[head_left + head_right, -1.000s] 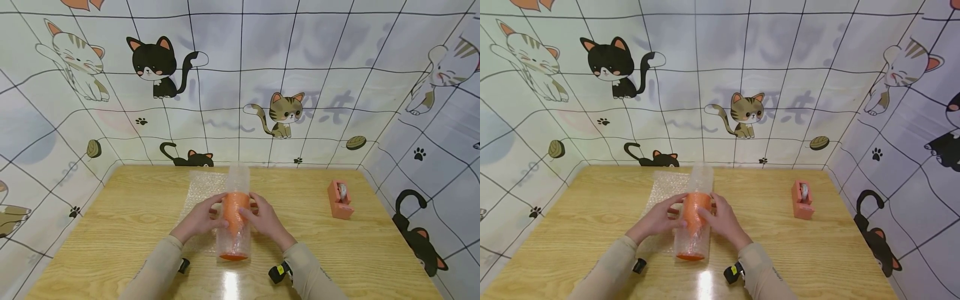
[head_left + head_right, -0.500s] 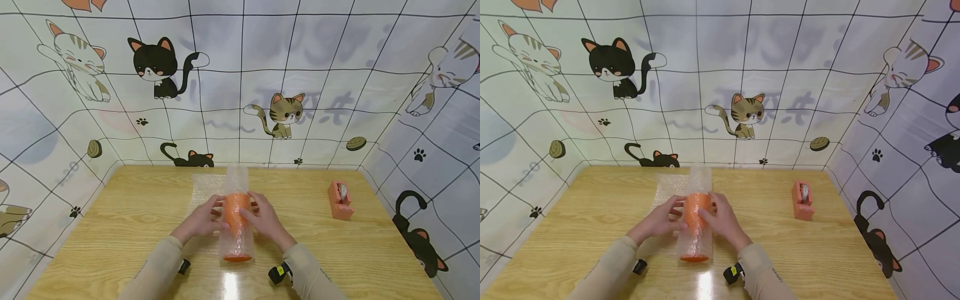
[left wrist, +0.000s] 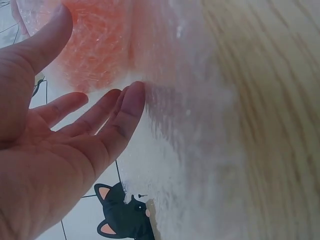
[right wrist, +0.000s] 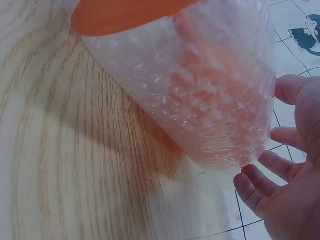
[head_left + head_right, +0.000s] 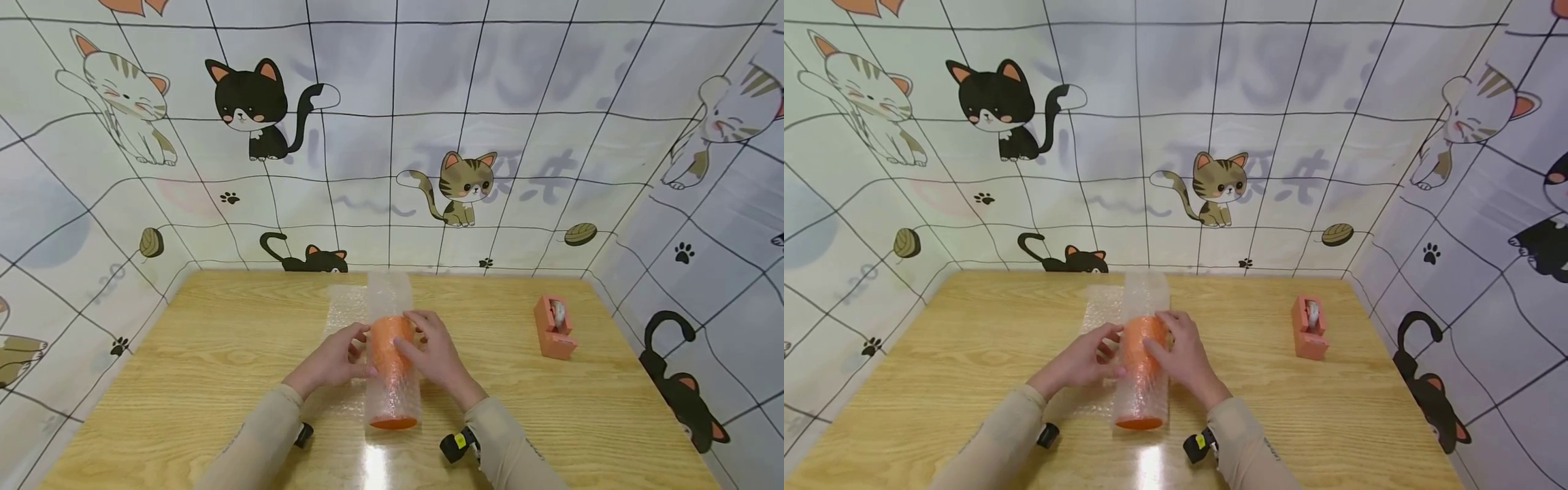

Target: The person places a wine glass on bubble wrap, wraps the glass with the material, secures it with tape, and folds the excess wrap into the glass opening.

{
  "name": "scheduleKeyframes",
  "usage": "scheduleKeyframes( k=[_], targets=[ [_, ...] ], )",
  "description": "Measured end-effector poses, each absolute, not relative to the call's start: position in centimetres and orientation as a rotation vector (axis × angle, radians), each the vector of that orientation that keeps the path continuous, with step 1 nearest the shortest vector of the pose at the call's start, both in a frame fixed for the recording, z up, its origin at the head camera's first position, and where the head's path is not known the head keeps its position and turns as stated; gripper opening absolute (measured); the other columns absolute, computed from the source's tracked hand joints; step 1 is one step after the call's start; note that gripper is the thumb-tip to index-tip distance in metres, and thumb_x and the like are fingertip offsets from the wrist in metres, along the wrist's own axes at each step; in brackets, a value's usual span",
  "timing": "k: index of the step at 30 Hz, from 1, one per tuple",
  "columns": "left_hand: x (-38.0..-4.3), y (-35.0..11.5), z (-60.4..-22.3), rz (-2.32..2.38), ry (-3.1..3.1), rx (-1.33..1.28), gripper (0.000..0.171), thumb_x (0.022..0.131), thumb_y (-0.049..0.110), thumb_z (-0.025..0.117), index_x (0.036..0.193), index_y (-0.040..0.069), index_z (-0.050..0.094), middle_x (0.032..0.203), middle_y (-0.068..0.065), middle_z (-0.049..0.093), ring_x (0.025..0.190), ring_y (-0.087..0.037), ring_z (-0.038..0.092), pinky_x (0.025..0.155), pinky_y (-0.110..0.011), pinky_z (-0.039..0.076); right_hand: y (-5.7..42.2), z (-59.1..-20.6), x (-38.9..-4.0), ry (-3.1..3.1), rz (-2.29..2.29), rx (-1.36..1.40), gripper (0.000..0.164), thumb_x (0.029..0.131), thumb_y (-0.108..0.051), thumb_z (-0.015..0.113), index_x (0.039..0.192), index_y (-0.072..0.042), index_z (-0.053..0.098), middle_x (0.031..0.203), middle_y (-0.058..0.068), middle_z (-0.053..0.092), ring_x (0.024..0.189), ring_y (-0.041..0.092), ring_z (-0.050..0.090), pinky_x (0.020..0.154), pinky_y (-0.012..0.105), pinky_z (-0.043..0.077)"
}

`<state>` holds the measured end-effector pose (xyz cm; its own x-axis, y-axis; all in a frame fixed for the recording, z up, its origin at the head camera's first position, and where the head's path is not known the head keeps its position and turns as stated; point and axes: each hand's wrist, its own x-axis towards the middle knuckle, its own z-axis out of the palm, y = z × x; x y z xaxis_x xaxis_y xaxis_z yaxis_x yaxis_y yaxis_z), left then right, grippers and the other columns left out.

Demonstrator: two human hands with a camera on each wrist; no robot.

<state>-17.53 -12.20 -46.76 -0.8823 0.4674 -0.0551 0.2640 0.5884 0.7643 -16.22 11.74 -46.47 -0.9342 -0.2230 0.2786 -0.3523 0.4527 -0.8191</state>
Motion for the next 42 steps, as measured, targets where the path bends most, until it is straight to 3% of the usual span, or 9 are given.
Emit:
scheduleKeyframes(
  k=[8,18,42],
  targets=[
    [-17.6,-11.9,-46.3,1.141,2.597,0.583,0.081,0.082,0.022,0.09,0.148,0.0,0.048,0.132,-0.021,0.06,0.101,-0.028,0.066,0.087,-0.044,0.058,11.9,-46.6,-16.4,-2.511,1.447,0.572,0.048,0.095,-0.009,0.071,0.14,0.003,0.058,0.137,0.021,0.055,0.108,0.034,0.061,0.088,0.054,0.055],
    [-17.5,-11.9,-46.1,1.122,2.599,0.543,0.081,0.082,0.024,0.09,0.149,0.002,0.048,0.131,-0.019,0.061,0.102,-0.027,0.066,0.088,-0.044,0.058,12.4,-47.0,-16.3,-2.681,1.669,0.301,0.064,0.101,-0.028,0.068,0.151,0.003,0.045,0.15,0.025,0.049,0.12,0.04,0.064,0.097,0.052,0.056],
    [-17.6,-10.1,-47.2,1.13,2.551,0.693,0.078,0.087,0.026,0.085,0.151,0.001,0.048,0.117,-0.014,0.063,0.093,-0.02,0.063,0.08,-0.034,0.057,13.6,-46.6,-16.5,-2.704,1.58,0.279,0.066,0.098,-0.031,0.073,0.151,-0.002,0.047,0.144,0.02,0.051,0.107,0.031,0.064,0.08,0.041,0.061]
  ],
)
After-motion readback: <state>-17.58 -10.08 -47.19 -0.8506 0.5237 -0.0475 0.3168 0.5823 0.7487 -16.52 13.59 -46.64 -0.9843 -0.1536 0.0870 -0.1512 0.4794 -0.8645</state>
